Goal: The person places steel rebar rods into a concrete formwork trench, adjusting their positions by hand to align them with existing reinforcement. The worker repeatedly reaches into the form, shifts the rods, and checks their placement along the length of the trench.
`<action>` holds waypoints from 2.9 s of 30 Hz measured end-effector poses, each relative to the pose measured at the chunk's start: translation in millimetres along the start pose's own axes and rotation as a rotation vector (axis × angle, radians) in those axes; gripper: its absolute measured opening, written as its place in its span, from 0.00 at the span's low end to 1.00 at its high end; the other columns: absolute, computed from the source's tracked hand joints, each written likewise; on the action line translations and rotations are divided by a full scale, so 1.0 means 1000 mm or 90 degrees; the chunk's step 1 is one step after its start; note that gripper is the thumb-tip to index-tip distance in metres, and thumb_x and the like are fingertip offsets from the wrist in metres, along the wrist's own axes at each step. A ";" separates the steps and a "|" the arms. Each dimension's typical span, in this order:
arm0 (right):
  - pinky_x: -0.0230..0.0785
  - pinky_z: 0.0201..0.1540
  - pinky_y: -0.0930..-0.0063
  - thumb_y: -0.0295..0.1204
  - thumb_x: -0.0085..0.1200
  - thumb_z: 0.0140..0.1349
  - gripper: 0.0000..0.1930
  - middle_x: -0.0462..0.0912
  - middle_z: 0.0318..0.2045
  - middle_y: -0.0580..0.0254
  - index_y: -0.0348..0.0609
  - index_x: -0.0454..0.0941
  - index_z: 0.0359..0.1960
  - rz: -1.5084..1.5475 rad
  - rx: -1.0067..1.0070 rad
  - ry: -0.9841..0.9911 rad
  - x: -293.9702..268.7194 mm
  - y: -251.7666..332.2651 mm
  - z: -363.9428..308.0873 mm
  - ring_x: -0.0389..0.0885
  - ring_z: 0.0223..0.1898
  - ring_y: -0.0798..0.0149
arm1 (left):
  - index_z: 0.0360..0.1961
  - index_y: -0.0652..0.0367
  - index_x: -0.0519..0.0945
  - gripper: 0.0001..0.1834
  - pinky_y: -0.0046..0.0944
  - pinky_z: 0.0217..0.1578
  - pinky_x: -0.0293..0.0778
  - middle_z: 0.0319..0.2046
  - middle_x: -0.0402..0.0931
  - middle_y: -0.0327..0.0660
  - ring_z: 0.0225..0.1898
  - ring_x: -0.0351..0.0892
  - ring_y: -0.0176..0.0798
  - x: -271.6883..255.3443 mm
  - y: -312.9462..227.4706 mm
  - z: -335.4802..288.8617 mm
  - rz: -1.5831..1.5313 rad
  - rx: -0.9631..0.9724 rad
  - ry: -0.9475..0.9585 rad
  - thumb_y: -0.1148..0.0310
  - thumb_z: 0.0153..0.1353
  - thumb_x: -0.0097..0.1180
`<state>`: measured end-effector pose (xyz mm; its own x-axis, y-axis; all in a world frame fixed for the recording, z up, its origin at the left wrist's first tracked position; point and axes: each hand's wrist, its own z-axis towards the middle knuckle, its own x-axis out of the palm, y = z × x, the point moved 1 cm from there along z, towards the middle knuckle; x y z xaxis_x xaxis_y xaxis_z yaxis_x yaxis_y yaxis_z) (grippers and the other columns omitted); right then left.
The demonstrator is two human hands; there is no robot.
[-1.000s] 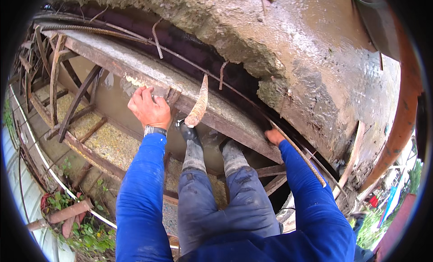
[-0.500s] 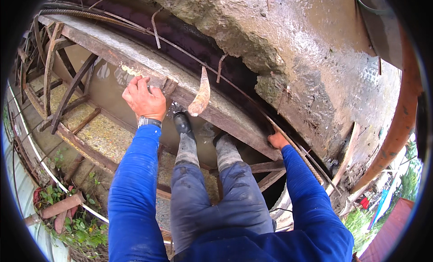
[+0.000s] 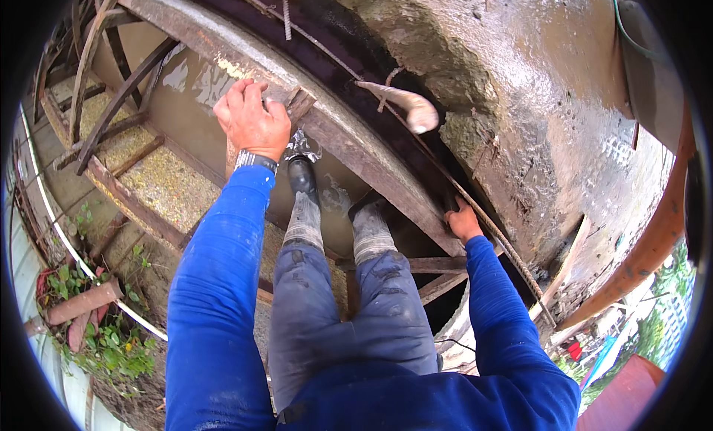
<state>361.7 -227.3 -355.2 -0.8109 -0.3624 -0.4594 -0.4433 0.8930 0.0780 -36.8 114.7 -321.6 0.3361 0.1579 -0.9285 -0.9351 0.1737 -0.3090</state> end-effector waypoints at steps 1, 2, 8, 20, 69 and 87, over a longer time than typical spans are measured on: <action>0.61 0.77 0.66 0.28 0.62 0.54 0.46 0.73 0.73 0.32 0.28 0.65 0.79 0.001 0.007 -0.020 0.001 -0.016 0.001 0.73 0.75 0.44 | 0.48 0.55 0.87 0.18 0.57 0.67 0.66 0.59 0.78 0.48 0.63 0.69 0.58 0.001 -0.005 0.003 -0.006 -0.002 0.001 0.68 0.55 0.61; 0.62 0.77 0.65 0.28 0.62 0.55 0.46 0.73 0.73 0.32 0.28 0.64 0.79 0.030 0.047 -0.017 0.003 -0.032 0.001 0.73 0.75 0.44 | 0.49 0.55 0.87 0.18 0.56 0.67 0.65 0.60 0.78 0.48 0.63 0.68 0.58 0.002 -0.006 0.003 -0.008 -0.003 0.005 0.69 0.55 0.61; 0.73 0.67 0.58 0.27 0.61 0.57 0.44 0.77 0.69 0.34 0.27 0.65 0.78 0.120 0.143 -0.040 0.009 -0.066 0.017 0.79 0.68 0.43 | 0.47 0.53 0.87 0.16 0.57 0.67 0.66 0.59 0.78 0.45 0.63 0.68 0.58 0.002 -0.006 0.005 -0.031 -0.012 0.002 0.68 0.57 0.61; 0.84 0.49 0.58 0.26 0.61 0.58 0.40 0.80 0.64 0.39 0.34 0.68 0.76 0.194 0.221 0.010 0.018 -0.016 0.030 0.84 0.60 0.47 | 0.42 0.50 0.88 0.13 0.58 0.66 0.67 0.59 0.79 0.42 0.62 0.69 0.56 -0.001 0.002 -0.004 -0.022 -0.023 -0.006 0.66 0.55 0.61; 0.72 0.63 0.54 0.30 0.62 0.58 0.44 0.77 0.66 0.44 0.44 0.64 0.80 0.122 0.203 0.019 0.009 -0.024 0.060 0.79 0.60 0.48 | 0.44 0.50 0.88 0.13 0.55 0.69 0.65 0.60 0.79 0.43 0.64 0.68 0.57 0.000 -0.006 0.002 -0.017 -0.019 0.014 0.66 0.59 0.60; 0.64 0.76 0.64 0.31 0.64 0.57 0.45 0.73 0.75 0.38 0.32 0.65 0.79 0.107 0.184 0.045 0.021 -0.024 0.064 0.72 0.75 0.45 | 0.44 0.50 0.89 0.13 0.54 0.68 0.66 0.60 0.79 0.42 0.64 0.68 0.56 0.000 -0.004 -0.002 -0.007 -0.024 0.013 0.67 0.59 0.60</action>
<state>379.9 -239.5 -423.4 -0.8922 -0.2120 -0.3988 -0.1826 0.9769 -0.1109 -33.7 112.0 -320.7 0.3441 0.1367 -0.9289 -0.9352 0.1381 -0.3261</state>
